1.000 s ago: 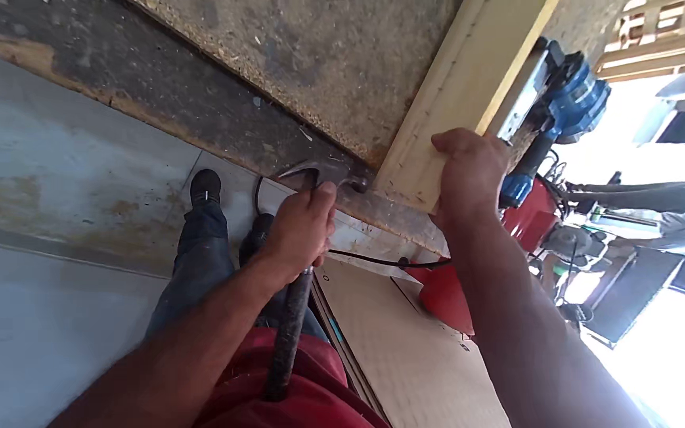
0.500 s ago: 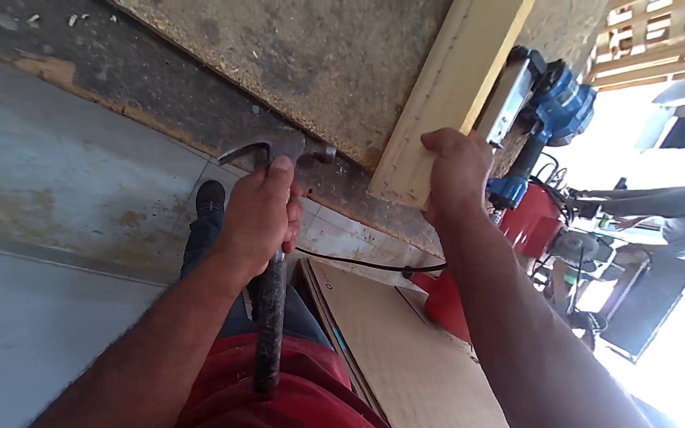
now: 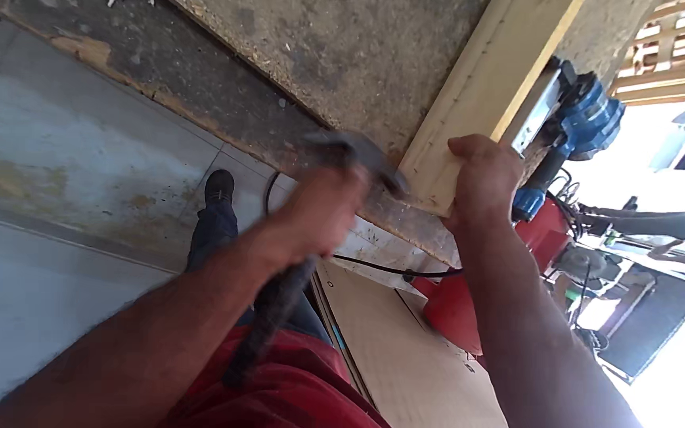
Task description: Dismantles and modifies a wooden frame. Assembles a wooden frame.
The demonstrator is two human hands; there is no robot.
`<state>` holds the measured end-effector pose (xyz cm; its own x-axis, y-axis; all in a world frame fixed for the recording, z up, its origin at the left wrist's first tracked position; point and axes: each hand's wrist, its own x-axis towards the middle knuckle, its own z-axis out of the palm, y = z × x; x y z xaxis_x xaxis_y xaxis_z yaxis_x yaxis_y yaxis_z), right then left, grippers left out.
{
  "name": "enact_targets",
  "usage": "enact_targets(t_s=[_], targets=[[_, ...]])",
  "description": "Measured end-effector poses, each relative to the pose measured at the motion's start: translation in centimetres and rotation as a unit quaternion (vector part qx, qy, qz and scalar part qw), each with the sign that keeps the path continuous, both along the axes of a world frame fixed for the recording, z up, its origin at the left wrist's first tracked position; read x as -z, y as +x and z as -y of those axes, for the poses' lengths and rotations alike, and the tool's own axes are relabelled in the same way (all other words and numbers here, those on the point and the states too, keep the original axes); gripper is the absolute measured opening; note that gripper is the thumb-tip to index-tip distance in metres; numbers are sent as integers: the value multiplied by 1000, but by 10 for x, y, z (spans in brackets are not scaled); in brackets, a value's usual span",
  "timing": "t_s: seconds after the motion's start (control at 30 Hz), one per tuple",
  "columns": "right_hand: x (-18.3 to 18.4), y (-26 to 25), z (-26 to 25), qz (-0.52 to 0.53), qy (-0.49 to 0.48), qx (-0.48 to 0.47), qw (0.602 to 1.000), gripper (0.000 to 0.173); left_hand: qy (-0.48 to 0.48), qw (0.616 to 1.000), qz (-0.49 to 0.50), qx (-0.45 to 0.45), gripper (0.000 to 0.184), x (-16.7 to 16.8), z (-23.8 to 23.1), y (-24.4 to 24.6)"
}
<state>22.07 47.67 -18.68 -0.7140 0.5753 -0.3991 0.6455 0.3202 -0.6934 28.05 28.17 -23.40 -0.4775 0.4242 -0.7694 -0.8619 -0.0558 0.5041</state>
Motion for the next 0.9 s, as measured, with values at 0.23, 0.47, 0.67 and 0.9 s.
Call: enact_targets(t_s=[0.23, 0.47, 0.67, 0.9], targets=[[-3, 0, 2, -9, 0, 7, 1000, 7, -34, 995, -39, -82, 50, 8, 20, -4], [-4, 0, 2, -1, 22, 10, 1000, 7, -23, 999, -42, 6, 51, 13, -6, 18], [-2, -1, -1, 4, 35, 0, 999, 11, -63, 990, -114, -59, 48, 0, 1, 13], [0, -1, -2, -6, 34, 3, 999, 8, -99, 975, -182, -77, 44, -1, -5, 34]])
